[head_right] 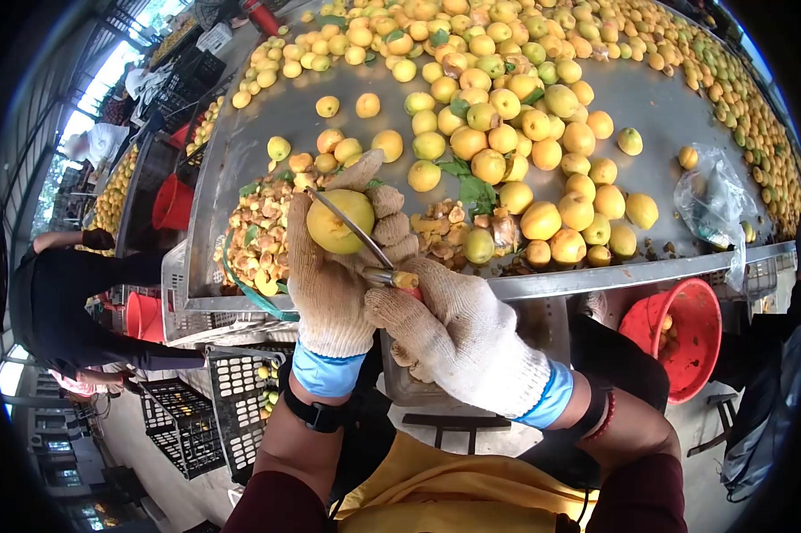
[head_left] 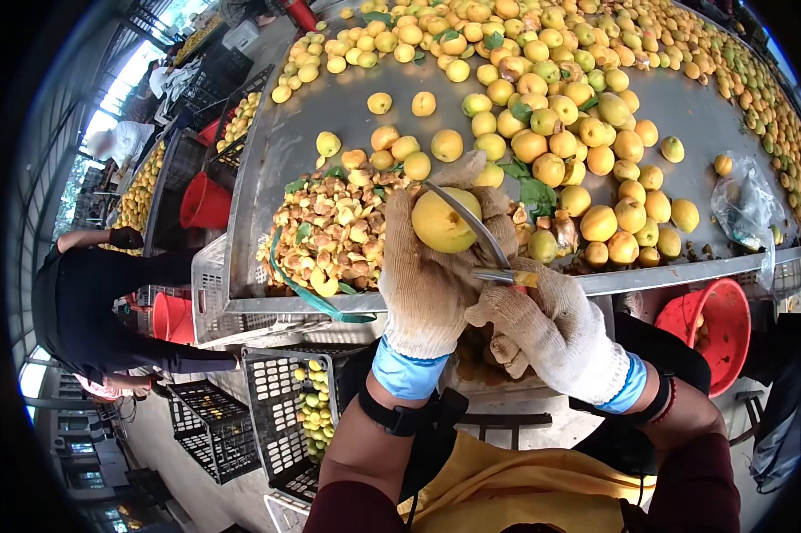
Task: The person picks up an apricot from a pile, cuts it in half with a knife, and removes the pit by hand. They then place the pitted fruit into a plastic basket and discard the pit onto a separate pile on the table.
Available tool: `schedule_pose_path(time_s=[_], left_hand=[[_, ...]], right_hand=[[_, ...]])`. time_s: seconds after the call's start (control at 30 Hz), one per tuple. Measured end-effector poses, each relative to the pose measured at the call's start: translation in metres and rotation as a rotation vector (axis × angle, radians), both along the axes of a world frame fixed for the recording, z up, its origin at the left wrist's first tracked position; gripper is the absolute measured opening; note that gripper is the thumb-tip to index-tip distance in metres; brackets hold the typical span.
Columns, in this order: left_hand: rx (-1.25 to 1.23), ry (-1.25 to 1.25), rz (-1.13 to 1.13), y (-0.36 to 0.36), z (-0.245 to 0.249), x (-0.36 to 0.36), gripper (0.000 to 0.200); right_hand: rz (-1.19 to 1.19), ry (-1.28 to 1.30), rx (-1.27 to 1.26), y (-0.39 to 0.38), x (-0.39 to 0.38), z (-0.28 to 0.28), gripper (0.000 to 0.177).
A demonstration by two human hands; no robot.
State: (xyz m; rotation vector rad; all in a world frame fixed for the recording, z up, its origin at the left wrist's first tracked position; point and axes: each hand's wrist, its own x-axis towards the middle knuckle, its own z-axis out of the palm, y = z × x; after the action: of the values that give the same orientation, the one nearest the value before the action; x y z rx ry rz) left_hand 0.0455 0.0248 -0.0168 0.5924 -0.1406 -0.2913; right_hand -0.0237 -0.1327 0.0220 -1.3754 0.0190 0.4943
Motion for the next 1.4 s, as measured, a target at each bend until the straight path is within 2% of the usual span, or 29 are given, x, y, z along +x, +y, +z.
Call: schedule_pose_path(time_s=[0.07, 0.13, 0.23, 0.4, 0.47, 0.5, 0.53, 0.6, 0.63, 0.67, 0.73, 1.07, 1.17, 1.27, 1.37, 1.4], left_hand=[[0.048, -0.048, 0.021, 0.000, 0.008, -0.004, 0.065], [0.099, -0.098, 0.045, 0.000, 0.010, -0.008, 0.063], [0.204, -0.260, 0.110, 0.003, 0.013, -0.008, 0.064], [0.180, -0.254, 0.126, 0.009, 0.019, -0.004, 0.071], [0.373, -0.325, 0.073, 0.014, 0.022, -0.005, 0.083], [0.690, -0.352, 0.227, 0.008, 0.028, -0.009, 0.095], [0.694, -0.351, 0.235, 0.009, 0.030, -0.009, 0.095], [0.702, -0.264, 0.144, 0.011, 0.033, -0.008, 0.101], [0.480, -0.155, 0.091, 0.010, 0.026, -0.006, 0.105], [0.480, -0.154, 0.091, 0.009, 0.027, -0.006, 0.105], [0.554, -0.025, 0.103, 0.009, 0.029, -0.009, 0.107], [0.666, -0.028, 0.198, 0.005, 0.032, -0.012, 0.109], [0.786, -0.041, 0.260, 0.002, 0.034, -0.015, 0.107], [0.649, 0.043, 0.287, 0.000, 0.032, -0.017, 0.106], [0.738, -0.056, 0.350, 0.001, 0.030, -0.017, 0.103], [0.799, -0.119, 0.396, 0.002, 0.032, -0.017, 0.103]], right_hand=[[-0.070, -0.140, 0.010, 0.002, -0.003, 0.001, 0.036], [-0.053, -0.085, 0.047, 0.000, -0.004, 0.000, 0.039], [-0.160, -0.074, 0.129, 0.000, -0.007, -0.013, 0.040], [-0.050, -0.202, 0.031, -0.008, -0.007, -0.023, 0.030], [-0.013, -0.230, -0.089, -0.008, -0.007, -0.024, 0.030], [-0.011, -0.239, -0.130, -0.008, -0.006, -0.019, 0.027], [-0.003, -0.242, -0.126, -0.008, -0.005, -0.018, 0.027], [0.005, -0.398, -0.287, -0.008, -0.005, -0.018, 0.026], [0.000, -0.443, -0.361, -0.007, -0.004, -0.018, 0.027], [0.001, -0.443, -0.362, -0.006, -0.003, -0.018, 0.027], [-0.019, -0.753, -0.596, -0.005, -0.001, -0.018, 0.030], [-0.120, -0.842, -0.745, -0.001, 0.002, -0.024, 0.036], [-0.130, -0.881, -0.752, 0.000, 0.002, -0.027, 0.037], [-0.096, -0.876, -0.846, 0.000, 0.003, -0.022, 0.037], [-0.058, -0.794, -0.834, -0.005, 0.007, -0.016, 0.031], [0.039, -0.736, -0.766, -0.008, 0.010, -0.014, 0.030]])
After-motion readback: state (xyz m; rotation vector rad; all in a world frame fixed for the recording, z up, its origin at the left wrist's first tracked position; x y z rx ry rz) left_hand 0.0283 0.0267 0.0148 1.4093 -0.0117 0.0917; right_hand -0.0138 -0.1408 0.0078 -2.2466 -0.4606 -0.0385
